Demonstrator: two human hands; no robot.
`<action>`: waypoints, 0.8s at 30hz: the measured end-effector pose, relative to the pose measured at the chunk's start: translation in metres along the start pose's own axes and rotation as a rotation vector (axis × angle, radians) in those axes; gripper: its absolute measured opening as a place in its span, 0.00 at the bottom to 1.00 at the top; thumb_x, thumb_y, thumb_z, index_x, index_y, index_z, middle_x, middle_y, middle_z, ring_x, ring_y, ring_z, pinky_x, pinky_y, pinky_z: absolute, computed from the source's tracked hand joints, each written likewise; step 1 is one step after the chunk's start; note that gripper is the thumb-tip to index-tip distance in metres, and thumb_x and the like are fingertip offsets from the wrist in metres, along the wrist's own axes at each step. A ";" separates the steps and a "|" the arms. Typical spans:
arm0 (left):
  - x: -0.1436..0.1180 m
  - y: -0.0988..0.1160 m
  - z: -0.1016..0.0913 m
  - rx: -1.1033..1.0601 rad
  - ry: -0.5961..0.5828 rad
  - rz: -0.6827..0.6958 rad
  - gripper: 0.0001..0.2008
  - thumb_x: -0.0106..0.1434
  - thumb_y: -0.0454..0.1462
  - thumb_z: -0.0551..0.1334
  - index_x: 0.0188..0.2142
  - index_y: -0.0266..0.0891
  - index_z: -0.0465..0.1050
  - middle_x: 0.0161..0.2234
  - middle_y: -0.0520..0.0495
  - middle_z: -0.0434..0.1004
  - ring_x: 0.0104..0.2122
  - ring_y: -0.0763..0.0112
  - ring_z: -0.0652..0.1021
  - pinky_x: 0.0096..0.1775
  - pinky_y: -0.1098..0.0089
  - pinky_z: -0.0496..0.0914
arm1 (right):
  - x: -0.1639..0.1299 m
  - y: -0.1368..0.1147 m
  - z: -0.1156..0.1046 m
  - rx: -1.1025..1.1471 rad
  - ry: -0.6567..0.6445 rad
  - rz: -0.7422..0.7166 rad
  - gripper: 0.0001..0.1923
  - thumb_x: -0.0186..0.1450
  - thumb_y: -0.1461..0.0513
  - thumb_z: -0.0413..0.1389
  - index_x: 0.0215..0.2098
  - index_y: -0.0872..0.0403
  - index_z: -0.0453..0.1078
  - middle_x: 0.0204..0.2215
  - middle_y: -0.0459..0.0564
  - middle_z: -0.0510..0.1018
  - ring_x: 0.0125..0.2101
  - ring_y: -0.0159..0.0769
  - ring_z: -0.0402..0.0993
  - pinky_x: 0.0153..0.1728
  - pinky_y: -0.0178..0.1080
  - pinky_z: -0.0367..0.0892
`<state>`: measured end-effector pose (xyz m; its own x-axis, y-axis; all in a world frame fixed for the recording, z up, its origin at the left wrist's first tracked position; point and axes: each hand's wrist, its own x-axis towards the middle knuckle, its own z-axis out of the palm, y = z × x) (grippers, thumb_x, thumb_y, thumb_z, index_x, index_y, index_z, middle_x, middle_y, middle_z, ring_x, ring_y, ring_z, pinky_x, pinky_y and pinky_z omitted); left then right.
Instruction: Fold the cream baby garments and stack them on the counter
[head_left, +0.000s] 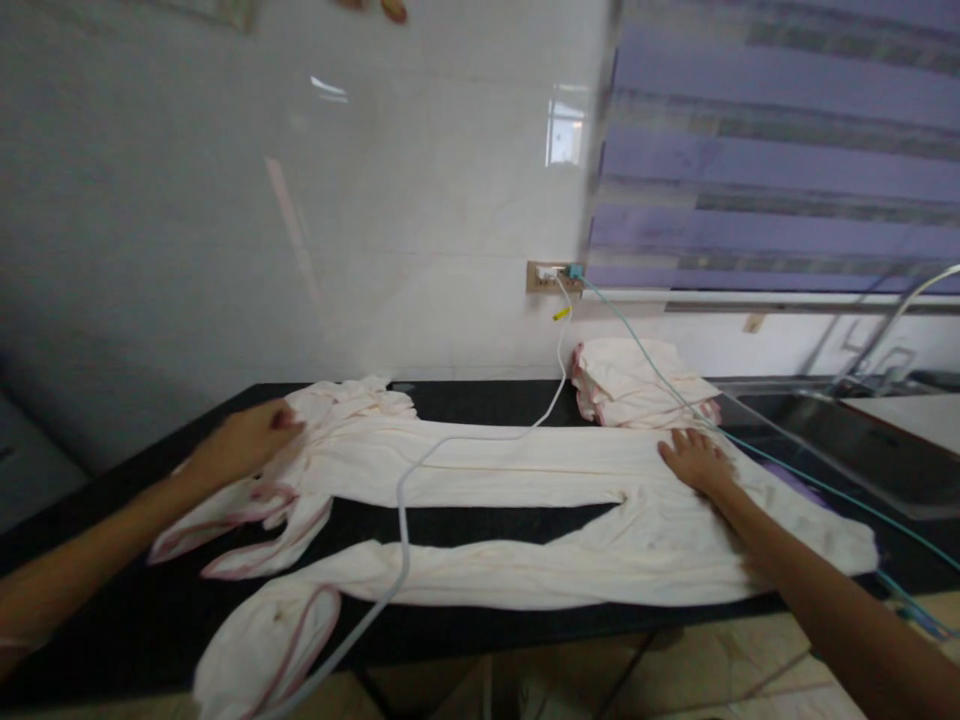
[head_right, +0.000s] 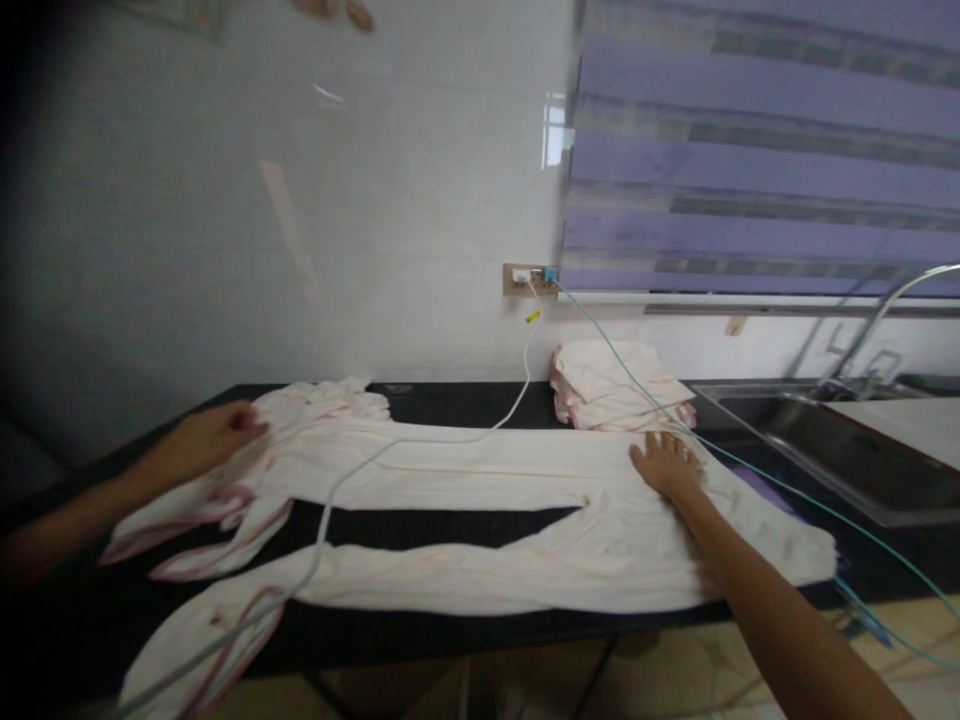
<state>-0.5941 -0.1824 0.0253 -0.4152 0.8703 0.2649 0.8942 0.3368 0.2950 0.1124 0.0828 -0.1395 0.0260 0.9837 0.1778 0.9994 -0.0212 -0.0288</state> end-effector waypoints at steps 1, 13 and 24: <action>-0.013 0.030 0.012 0.026 -0.052 0.117 0.16 0.65 0.49 0.56 0.32 0.39 0.64 0.26 0.54 0.71 0.31 0.70 0.70 0.35 0.72 0.60 | -0.001 -0.001 -0.001 0.006 0.002 0.004 0.37 0.73 0.44 0.39 0.71 0.55 0.57 0.70 0.66 0.59 0.70 0.58 0.52 0.64 0.63 0.54; -0.185 0.326 0.143 -0.291 -0.297 0.907 0.09 0.71 0.41 0.55 0.47 0.48 0.71 0.50 0.41 0.78 0.51 0.58 0.77 0.51 0.59 0.73 | -0.020 -0.014 -0.016 0.307 0.287 -0.170 0.37 0.70 0.52 0.49 0.72 0.60 0.51 0.69 0.68 0.58 0.71 0.54 0.50 0.67 0.55 0.53; -0.214 0.356 0.162 0.018 -0.433 0.887 0.16 0.68 0.48 0.58 0.53 0.49 0.66 0.48 0.37 0.78 0.45 0.48 0.80 0.39 0.53 0.72 | -0.066 0.028 -0.027 0.463 0.162 -0.545 0.32 0.69 0.56 0.49 0.70 0.55 0.59 0.64 0.62 0.69 0.64 0.48 0.65 0.66 0.52 0.59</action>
<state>-0.1596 -0.1906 -0.0755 0.5014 0.8649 0.0231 0.8554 -0.4995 0.1371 0.1396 0.0119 -0.1257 -0.4329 0.7936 0.4275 0.7594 0.5766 -0.3012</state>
